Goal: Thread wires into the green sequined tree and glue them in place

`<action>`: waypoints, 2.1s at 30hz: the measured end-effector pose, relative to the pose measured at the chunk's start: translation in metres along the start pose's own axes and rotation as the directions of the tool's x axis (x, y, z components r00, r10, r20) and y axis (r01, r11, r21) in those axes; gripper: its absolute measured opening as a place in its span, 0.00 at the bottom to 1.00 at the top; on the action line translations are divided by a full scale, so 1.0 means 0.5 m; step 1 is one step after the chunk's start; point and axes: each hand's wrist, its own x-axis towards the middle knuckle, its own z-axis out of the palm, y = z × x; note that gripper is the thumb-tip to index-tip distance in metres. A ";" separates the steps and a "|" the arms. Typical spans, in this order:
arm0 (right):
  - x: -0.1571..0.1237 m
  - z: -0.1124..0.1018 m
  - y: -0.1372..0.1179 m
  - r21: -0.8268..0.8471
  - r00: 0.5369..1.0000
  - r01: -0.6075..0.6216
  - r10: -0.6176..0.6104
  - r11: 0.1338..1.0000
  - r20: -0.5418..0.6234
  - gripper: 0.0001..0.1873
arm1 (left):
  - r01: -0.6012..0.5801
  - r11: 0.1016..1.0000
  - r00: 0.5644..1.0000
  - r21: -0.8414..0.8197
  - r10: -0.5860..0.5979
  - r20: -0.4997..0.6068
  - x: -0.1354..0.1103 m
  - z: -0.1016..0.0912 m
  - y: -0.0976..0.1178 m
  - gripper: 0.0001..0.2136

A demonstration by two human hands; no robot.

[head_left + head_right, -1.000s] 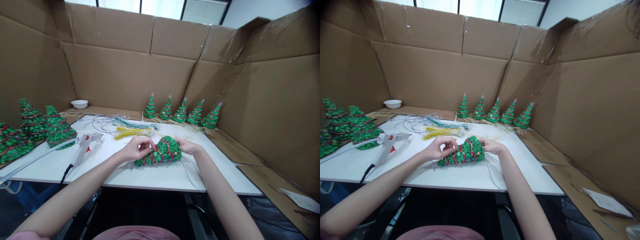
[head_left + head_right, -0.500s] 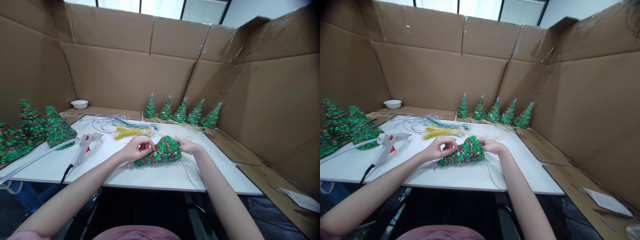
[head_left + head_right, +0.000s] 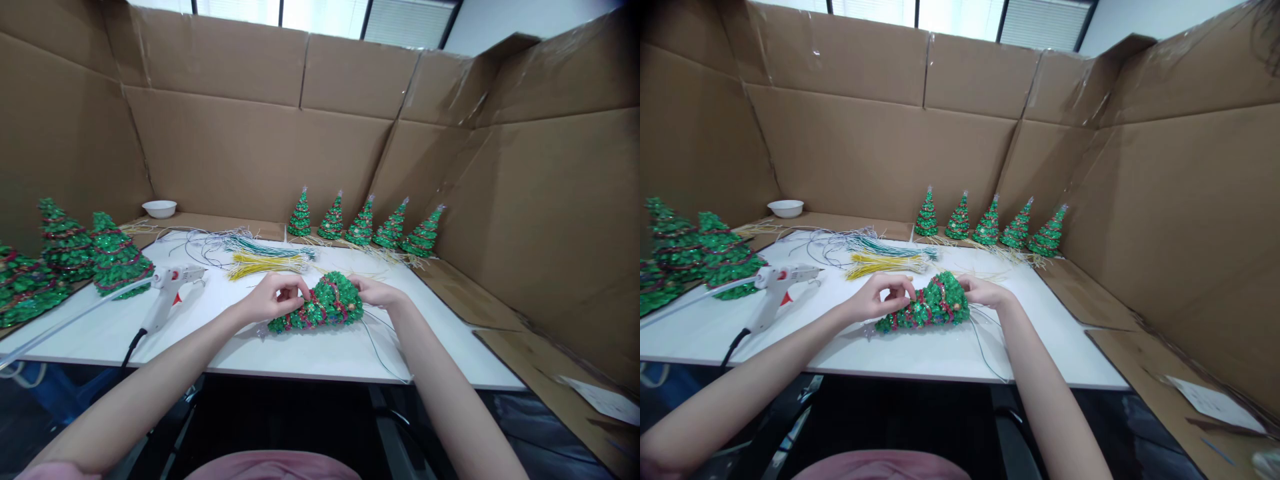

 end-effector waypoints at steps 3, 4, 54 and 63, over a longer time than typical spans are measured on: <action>0.000 0.000 0.001 0.003 1.000 0.009 -0.009 1.000 -0.002 0.20 | -0.001 1.000 1.000 -0.004 0.001 0.001 -0.001 0.001 -0.001 0.04; 0.001 0.000 0.001 0.004 1.000 0.012 -0.012 1.000 -0.002 0.20 | -0.002 1.000 1.000 -0.004 0.002 -0.002 -0.001 0.002 -0.001 0.04; 0.002 0.000 0.002 0.020 0.999 0.042 -0.043 0.999 0.024 0.23 | -0.021 0.999 1.000 0.034 0.021 -0.008 0.003 0.001 0.006 0.05; 0.002 0.001 -0.002 0.028 0.998 0.054 -0.055 0.998 0.036 0.23 | -0.017 0.999 1.000 0.040 0.018 -0.006 0.003 0.003 0.006 0.05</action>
